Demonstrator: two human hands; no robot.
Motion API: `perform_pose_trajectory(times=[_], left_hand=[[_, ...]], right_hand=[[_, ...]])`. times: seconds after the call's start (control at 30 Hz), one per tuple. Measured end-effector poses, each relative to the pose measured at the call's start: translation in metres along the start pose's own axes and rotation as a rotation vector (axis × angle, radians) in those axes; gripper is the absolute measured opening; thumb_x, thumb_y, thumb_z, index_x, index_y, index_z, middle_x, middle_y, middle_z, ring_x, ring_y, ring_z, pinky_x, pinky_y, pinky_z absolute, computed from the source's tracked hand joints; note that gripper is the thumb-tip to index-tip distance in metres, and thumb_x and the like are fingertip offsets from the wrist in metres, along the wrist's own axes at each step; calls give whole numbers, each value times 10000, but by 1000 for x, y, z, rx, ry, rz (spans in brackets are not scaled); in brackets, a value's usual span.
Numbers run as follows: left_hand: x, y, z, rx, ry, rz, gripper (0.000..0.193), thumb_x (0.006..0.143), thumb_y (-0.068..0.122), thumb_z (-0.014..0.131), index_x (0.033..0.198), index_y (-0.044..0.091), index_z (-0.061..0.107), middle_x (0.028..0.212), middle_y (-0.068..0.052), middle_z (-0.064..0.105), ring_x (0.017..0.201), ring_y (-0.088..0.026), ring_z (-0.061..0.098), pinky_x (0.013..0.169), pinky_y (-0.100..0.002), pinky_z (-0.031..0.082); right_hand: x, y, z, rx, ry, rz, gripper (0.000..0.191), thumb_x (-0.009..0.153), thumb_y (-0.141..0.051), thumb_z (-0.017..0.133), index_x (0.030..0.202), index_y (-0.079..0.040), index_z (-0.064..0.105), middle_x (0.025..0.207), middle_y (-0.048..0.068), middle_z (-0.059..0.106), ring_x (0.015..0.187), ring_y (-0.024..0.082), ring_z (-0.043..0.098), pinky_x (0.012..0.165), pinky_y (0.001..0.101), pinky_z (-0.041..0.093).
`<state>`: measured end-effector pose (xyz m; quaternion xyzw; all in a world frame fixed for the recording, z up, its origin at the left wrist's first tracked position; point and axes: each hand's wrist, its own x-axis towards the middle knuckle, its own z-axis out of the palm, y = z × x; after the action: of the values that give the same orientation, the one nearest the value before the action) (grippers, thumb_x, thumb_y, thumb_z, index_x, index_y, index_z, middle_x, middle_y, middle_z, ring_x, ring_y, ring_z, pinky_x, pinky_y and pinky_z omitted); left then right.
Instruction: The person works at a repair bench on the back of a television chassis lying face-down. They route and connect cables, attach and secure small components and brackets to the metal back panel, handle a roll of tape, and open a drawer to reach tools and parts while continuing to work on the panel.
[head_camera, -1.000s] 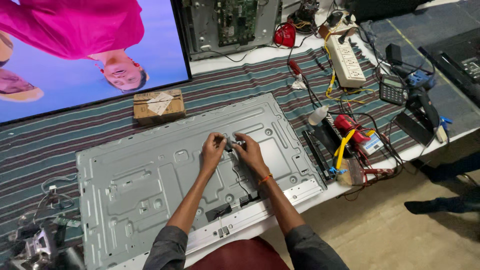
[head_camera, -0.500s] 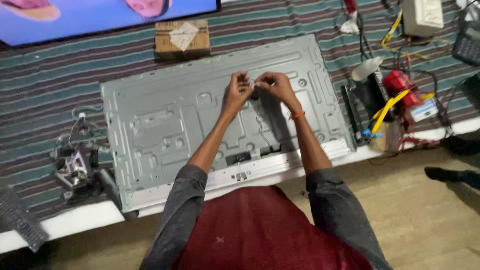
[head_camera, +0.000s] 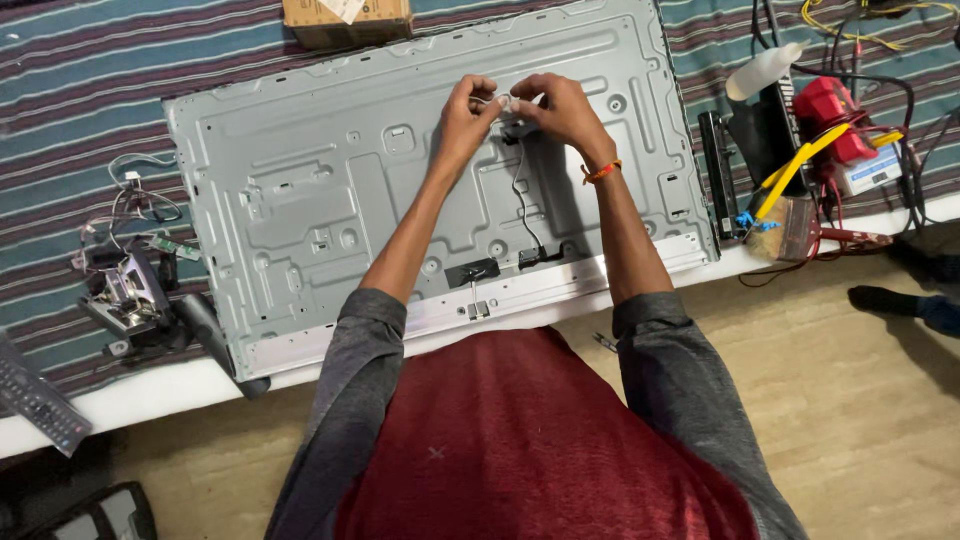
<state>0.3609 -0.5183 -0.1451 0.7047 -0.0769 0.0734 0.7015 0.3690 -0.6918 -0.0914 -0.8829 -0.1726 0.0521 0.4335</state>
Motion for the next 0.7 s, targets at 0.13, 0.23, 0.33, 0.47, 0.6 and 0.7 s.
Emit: perform_pose_trajectory(times=[0.13, 0.23, 0.33, 0.47, 0.6, 0.7], left_hand=[[-9, -3, -2, 122, 108, 106, 131, 931, 91, 737, 1008, 31, 650, 932, -24, 662, 789, -94, 617, 716, -275, 539], [-27, -8, -10, 212, 36, 75, 86, 950, 93, 731, 964, 41, 664, 889, -39, 641, 745, -119, 615, 675, -280, 518], [-47, -11, -16, 365, -40, 100, 92, 943, 85, 735, 973, 32, 666, 906, -69, 639, 734, -162, 627, 679, -297, 519], [-67, -10, -15, 450, -204, 198, 76, 955, 76, 696, 1005, 33, 658, 935, -100, 624, 894, -251, 651, 776, -363, 531], [-77, -10, -14, 527, -239, 267, 95, 933, 85, 710, 1000, 34, 665, 944, -105, 640, 925, -307, 629, 845, -432, 475], [-79, -10, -16, 524, -230, 278, 97, 939, 80, 706, 1010, 30, 662, 961, -106, 638, 938, -308, 622, 856, -428, 469]], right_hand=[[-7, 14, -10, 72, 44, -26, 242, 972, -175, 748, 1190, -73, 730, 1091, 65, 734, 896, 173, 683, 816, 320, 560], [-22, 30, -19, -70, -5, -106, 368, 837, -63, 797, 1196, -77, 717, 1124, 91, 662, 902, 220, 636, 826, 332, 553], [-34, 42, -18, -245, 54, -130, 430, 725, -19, 839, 1136, -83, 731, 1080, 114, 615, 908, 257, 610, 784, 349, 539], [-36, 49, -6, -229, 128, -101, 283, 797, -58, 854, 1064, -90, 766, 983, 96, 637, 791, 225, 608, 705, 353, 517], [-30, 50, 3, -91, 111, 153, 184, 977, -101, 742, 1158, -94, 778, 760, 85, 681, 648, 167, 586, 623, 331, 476], [-27, 49, 7, 209, 138, 82, 212, 1022, -90, 614, 1172, -47, 758, 878, 26, 776, 751, 84, 691, 690, 253, 557]])
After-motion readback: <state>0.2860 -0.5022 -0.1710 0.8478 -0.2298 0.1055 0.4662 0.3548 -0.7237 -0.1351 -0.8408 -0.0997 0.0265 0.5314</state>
